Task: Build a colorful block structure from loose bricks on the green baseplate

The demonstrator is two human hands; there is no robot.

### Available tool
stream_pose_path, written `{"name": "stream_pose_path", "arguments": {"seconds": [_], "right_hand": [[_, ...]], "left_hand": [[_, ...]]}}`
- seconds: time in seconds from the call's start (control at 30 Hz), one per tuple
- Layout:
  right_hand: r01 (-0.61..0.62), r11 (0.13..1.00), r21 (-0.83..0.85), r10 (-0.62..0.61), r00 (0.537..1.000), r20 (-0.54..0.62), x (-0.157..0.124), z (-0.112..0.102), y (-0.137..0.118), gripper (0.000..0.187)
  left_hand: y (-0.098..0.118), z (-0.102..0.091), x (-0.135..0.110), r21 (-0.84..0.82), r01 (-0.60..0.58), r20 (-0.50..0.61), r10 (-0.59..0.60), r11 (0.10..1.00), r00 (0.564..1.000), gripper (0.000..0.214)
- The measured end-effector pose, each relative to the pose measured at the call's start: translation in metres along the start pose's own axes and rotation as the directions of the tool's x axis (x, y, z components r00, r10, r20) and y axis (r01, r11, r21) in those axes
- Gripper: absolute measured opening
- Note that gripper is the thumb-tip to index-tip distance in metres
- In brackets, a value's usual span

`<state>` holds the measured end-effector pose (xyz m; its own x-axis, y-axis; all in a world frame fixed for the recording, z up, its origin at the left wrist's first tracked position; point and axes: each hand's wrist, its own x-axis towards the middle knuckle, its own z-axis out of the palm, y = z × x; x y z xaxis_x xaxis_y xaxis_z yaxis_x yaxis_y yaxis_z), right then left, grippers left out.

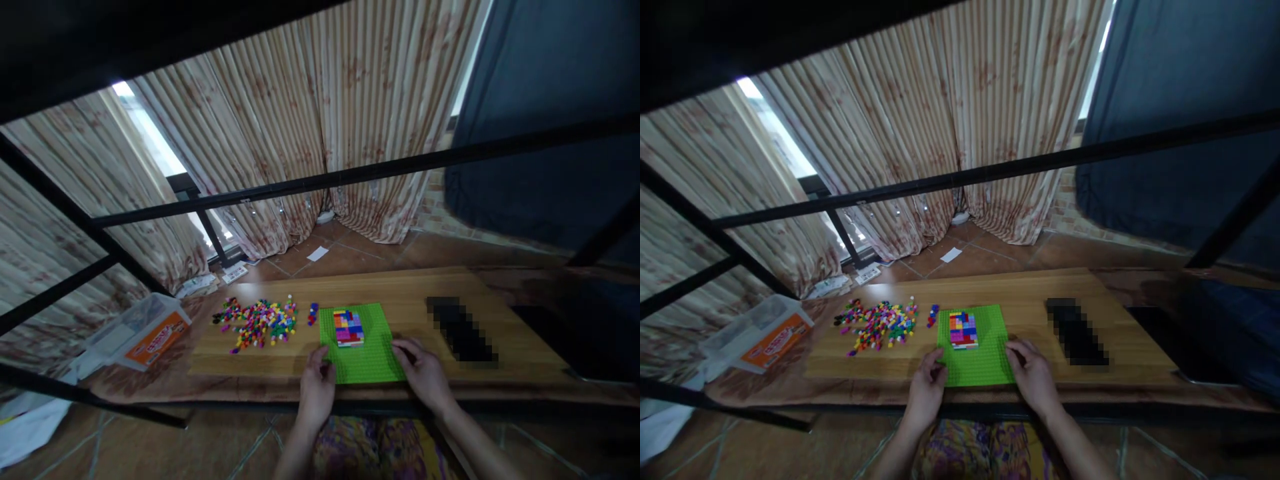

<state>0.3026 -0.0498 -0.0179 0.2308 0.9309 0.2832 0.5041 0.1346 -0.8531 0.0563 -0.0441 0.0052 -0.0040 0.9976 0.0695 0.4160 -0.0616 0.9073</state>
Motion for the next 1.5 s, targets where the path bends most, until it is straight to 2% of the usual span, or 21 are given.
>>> {"name": "stream_pose_path", "arguments": {"seconds": [0.27, 0.53, 0.87, 1.0, 1.07, 1.13, 1.3, 1.4, 1.5], "right_hand": [[0.127, 0.991, -0.051, -0.126, 0.992, 0.023, -0.004, 0.002, 0.010, 0.027], [0.167, 0.980, -0.107, -0.160, 0.985, 0.071, -0.009, -0.002, 0.011, 0.025], [0.155, 0.981, -0.119, -0.142, 0.983, 0.114, -0.010, -0.008, 0.019, 0.029], [0.160, 0.978, -0.130, -0.145, 0.982, 0.119, -0.012, -0.010, 0.022, 0.031], [0.168, 0.976, -0.135, -0.152, 0.981, 0.120, -0.013, -0.011, 0.023, 0.032], [0.164, 0.975, -0.149, -0.146, 0.981, 0.125, -0.014, -0.013, 0.024, 0.032], [0.144, 0.967, -0.211, -0.117, 0.984, 0.135, -0.016, -0.015, 0.029, 0.035], [0.151, 0.962, -0.228, -0.128, 0.985, 0.112, -0.017, -0.014, 0.031, 0.036], [0.158, 0.958, -0.240, -0.138, 0.986, 0.098, -0.018, -0.014, 0.031, 0.037]], "left_hand": [[-0.001, 0.004, -0.009, 0.077, -0.084, 0.011, 0.084, 0.994, 0.996, 0.038], [0.002, 0.006, -0.020, 0.208, -0.195, 0.029, 0.193, 0.958, 0.981, 0.039], [0.001, 0.011, -0.025, 0.221, -0.180, 0.010, 0.182, 0.959, 0.983, 0.040], [-0.001, 0.009, -0.024, 0.158, -0.164, 0.017, 0.163, 0.974, 0.986, 0.038], [-0.002, 0.004, -0.020, 0.109, -0.132, 0.003, 0.132, 0.985, 0.991, 0.036], [-0.004, -0.004, -0.014, 0.102, -0.077, -0.059, 0.083, 0.992, 0.995, 0.033], [-0.004, -0.041, 0.018, 0.269, 0.085, -0.244, -0.018, 0.959, 0.970, 0.030], [-0.001, -0.063, 0.044, 0.460, 0.086, -0.301, 0.064, 0.884, 0.952, 0.029], [-0.001, -0.077, 0.071, 0.666, 0.021, -0.213, 0.163, 0.746, 0.963, 0.036]]}}
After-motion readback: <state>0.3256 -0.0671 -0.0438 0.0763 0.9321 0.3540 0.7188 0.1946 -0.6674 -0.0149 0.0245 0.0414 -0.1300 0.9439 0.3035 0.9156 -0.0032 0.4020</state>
